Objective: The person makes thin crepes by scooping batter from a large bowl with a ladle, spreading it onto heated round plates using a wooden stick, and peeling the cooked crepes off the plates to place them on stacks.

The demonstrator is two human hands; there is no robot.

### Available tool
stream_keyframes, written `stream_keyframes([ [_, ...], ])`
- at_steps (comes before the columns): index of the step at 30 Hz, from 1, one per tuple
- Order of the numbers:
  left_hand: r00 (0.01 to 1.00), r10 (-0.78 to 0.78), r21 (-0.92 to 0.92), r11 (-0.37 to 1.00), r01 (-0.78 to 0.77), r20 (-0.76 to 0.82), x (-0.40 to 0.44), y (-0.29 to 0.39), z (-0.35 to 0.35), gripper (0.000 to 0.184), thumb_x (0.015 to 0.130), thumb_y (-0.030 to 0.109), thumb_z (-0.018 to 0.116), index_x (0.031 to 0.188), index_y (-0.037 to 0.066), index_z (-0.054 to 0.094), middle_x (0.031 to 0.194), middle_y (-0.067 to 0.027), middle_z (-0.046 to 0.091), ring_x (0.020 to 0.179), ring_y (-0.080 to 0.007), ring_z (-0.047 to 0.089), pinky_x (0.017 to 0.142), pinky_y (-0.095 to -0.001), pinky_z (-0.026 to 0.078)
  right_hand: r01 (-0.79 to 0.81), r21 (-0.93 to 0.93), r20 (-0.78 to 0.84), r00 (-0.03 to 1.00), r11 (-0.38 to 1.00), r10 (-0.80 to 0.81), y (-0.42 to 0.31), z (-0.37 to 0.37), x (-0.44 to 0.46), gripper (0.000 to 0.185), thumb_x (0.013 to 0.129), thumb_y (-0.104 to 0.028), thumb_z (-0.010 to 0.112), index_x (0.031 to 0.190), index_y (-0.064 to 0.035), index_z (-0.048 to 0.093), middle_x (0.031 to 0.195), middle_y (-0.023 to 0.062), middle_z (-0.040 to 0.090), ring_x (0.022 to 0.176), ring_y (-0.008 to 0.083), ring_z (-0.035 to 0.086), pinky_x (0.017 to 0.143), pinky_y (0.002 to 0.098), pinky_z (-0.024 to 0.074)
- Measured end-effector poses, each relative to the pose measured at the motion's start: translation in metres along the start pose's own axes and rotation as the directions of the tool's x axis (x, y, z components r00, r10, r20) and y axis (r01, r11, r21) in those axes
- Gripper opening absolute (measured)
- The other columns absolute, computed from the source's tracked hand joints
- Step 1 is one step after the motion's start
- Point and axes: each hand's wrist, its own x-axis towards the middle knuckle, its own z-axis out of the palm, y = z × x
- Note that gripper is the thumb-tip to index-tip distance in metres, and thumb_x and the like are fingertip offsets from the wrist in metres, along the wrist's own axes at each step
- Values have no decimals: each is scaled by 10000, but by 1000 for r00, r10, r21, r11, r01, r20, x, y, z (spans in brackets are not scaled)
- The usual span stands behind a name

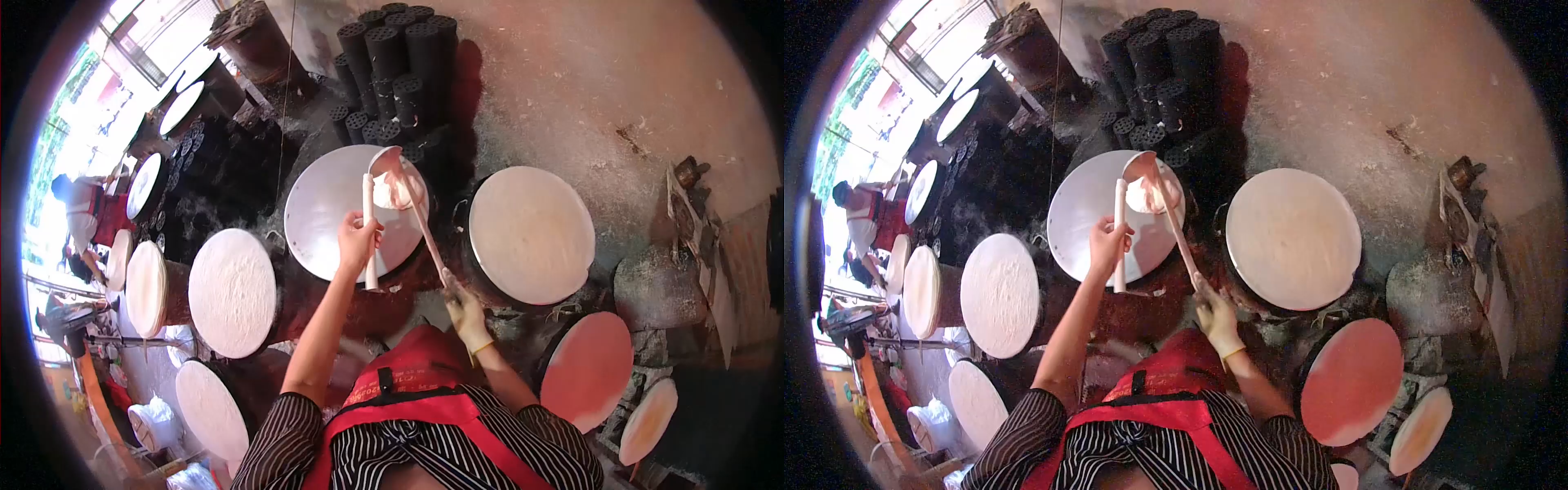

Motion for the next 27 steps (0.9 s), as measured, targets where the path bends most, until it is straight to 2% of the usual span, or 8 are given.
stream_keyframes([
  [1,1000,-4,-115,993,6,18,4,-4,5,197,879,35,611,1024,-44,503,776,-147,651,518,-144,568,451,-259,448,398,-341,-113,882,851,-458,14,9,2,473,943,-258,617,1402,-308,512,989,163,684,920,352,654,800,444,523],
  [2,1000,-21,-90,996,23,22,6,4,11,214,932,99,565,1075,-52,515,816,-156,659,555,-126,562,490,-234,452,228,-584,-101,932,779,-349,5,10,-1,517,909,-221,614,1400,-332,501,1013,226,652,963,415,623,814,524,495],
  [8,984,97,-367,929,-36,151,0,100,-6,322,1002,179,466,1229,-48,497,963,-126,648,618,-63,477,541,-191,420,-53,-494,-155,987,868,-28,-50,55,42,472,931,-337,577,1395,-298,498,1004,235,659,888,423,641,779,512,495],
  [12,948,106,-632,767,114,300,-24,153,-46,272,998,156,454,1206,-19,475,755,19,439,570,-52,379,489,-174,356,367,-429,-226,841,826,-491,-17,95,120,468,964,-207,504,1428,-266,478,922,119,712,698,322,676,631,423,529],
  [13,945,66,-621,768,157,320,-33,155,-62,167,1002,158,451,1098,27,492,690,48,383,528,-43,353,443,-178,330,125,42,-107,987,991,-120,-44,88,113,465,961,-165,492,1412,-275,497,844,61,675,591,235,622,515,373,480],
  [15,914,-12,-664,683,304,406,-49,138,-101,90,1006,161,464,955,88,482,632,69,336,474,-30,318,388,-189,293,-313,598,214,950,738,229,-72,82,99,449,960,-139,524,1380,-299,526,663,-16,541,387,69,437,324,220,299],
  [21,951,-238,-171,964,206,-199,-157,54,-174,235,919,201,653,843,136,441,589,74,373,426,-42,326,366,-215,268,-244,858,77,931,453,356,-51,112,25,349,989,-173,554,1309,-306,589,589,-43,481,360,76,387,318,252,269],
  [27,943,-267,-498,856,136,-200,-224,51,-197,307,959,248,612,724,182,424,494,90,317,360,-45,301,323,-220,237,-243,644,-107,910,725,400,-86,187,92,167,955,-223,600,914,-62,579,541,-14,474,348,114,427,298,289,290],
])
